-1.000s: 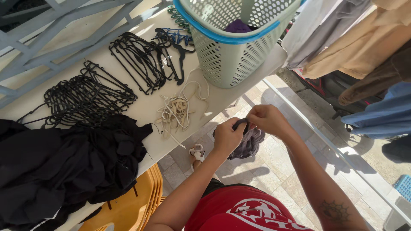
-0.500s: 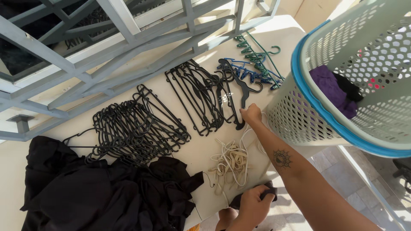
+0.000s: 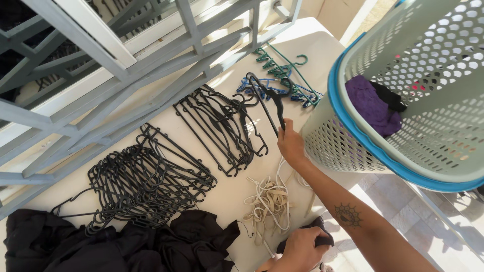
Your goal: The person repeatedly picks up dark-colored garments from a table, places each on a hanger, and hangs them on a clothes rack. The person also retrieves items from a laundry basket and places them on the rack.
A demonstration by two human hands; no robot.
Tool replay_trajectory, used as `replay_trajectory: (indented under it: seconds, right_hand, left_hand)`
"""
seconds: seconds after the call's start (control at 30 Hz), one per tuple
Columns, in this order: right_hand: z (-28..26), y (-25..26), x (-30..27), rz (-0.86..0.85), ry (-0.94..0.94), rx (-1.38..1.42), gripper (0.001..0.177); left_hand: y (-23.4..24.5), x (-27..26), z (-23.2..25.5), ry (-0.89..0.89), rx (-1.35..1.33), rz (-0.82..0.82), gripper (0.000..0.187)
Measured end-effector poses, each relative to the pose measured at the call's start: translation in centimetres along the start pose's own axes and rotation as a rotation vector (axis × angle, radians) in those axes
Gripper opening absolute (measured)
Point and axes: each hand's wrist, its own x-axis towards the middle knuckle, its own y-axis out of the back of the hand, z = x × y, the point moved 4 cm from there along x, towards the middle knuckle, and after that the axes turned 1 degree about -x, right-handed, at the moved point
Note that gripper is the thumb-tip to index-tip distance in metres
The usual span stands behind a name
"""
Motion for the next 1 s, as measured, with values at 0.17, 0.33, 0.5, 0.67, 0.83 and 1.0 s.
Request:
replay_trajectory:
  seconds: [0.17,0.33,0.5,0.67,0.83,1.0]
  right_hand:
    - [-3.8,8.2,-7.0,0.174,0.198,-0.124,0.026]
    - [-1.4,19.4,-18.6,0.000,0.028,0.054,0.027]
    - [5.3,33.6,-34.5,0.115,-0.307,0.151,0.039]
    - [9.6,47.0,-54.6,0.475,-0.659,0.066,0.036]
    - [12.2,47.7,-64.6,0.515,-0.910,0.092,0.037]
    - [14.8,42.8,-61.2,0.590,-0.654,-0.178,0.029]
  left_hand:
    - [-1.7,0.0,2.2,-0.125,0.234,-0.041,0.019]
    - [-5.9,0.8,3.5,-0.209,0.436,-0.109,0.021]
    - [-10.3,1.9,7.1,-0.637,0.262,-0.037,0.018]
    - [-16.2,4.2,11.9,-0.486,0.374,-0.127,0.024]
    - [-23.4,2.1,18.5,-0.731,0.459,-0.134,0.019]
    - [-30.4,-4.3,23.1,-0.908,0.456,-0.233,0.017]
